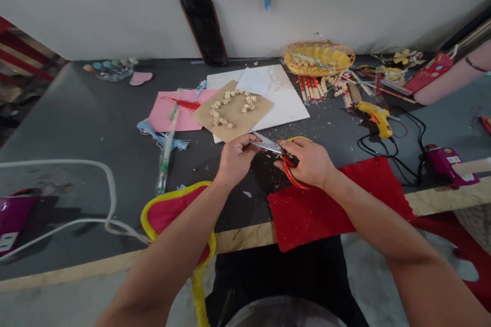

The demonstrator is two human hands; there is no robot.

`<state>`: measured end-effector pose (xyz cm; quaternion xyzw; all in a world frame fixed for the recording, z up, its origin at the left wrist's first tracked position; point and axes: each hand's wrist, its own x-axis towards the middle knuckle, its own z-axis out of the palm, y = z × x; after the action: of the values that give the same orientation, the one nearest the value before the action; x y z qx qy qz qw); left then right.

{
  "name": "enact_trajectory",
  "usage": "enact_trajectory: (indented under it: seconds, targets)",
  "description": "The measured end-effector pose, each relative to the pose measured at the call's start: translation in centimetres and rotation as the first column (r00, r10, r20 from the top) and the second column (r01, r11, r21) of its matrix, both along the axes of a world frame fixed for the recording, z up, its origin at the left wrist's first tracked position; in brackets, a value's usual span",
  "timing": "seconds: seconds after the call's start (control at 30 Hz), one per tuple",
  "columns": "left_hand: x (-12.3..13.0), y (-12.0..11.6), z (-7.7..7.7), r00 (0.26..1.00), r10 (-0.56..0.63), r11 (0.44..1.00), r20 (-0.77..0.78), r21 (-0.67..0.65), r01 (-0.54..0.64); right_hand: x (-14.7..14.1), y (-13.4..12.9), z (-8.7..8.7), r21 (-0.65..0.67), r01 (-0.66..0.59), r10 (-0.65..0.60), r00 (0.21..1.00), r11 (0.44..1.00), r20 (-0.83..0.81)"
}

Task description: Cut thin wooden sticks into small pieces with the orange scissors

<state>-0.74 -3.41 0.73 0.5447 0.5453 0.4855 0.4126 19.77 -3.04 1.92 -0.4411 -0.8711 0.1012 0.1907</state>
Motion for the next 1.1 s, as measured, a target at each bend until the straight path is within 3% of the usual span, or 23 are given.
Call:
enact_trajectory:
  seconds: [0.23, 0.47, 0.53, 0.6, 0.7, 0.77, 0.9, 1.1]
  targets:
    - [0.2, -0.1, 0.5, 0.999, -0.006, 1.0, 0.044, 0.0, 0.006, -0.1, 0.0, -0.3, -0.006, 0.041, -0.041, 0.999, 0.999, 0.01]
    - [0.4, -0.2, 0.3, 0.965, -0.019, 0.999, 0.263, -0.024, 0.026, 0.9, 1.1, -0.2, -0.014, 0.118, -0.119, 0.977, 0.993, -0.176]
    - [0.2, -0.1, 0.2, 0.985, 0.003, 1.0, 0.172, 0.009, -0.005, 1.4, 1.6, -0.1, -0.008, 0.168, -0.166, 0.962, 0.986, -0.216]
    - [-0.1, 0.0, 0.1, 0.998, 0.027, 0.996, -0.053, 0.083, -0.023, 1.9, 2.2, -0.1, -0.003, 0.212, -0.206, 0.946, 0.977, -0.252]
    - [-0.4, 0.2, -0.1, 0.902, 0.019, 0.98, -0.431, 0.186, 0.068, 2.3, 2.7, -0.2, -0.021, 0.236, -0.231, 0.928, 0.972, -0.293]
    - [-0.4, 0.4, -0.3, 0.833, -0.005, 0.972, -0.553, 0.192, 0.134, 2.2, 2.9, -0.5, -0.041, 0.229, -0.231, 0.925, 0.972, -0.303]
    - [-0.1, 0.6, -0.6, 0.787, -0.032, 0.975, -0.617, 0.154, 0.16, 1.7, 2.9, -1.0, -0.055, 0.203, -0.21, 0.926, 0.978, -0.313]
    - [0.1, 0.7, -0.7, 0.836, -0.083, 0.974, -0.542, 0.134, 0.183, 1.6, 3.0, -1.1, -0.067, 0.2, -0.21, 0.916, 0.978, -0.341]
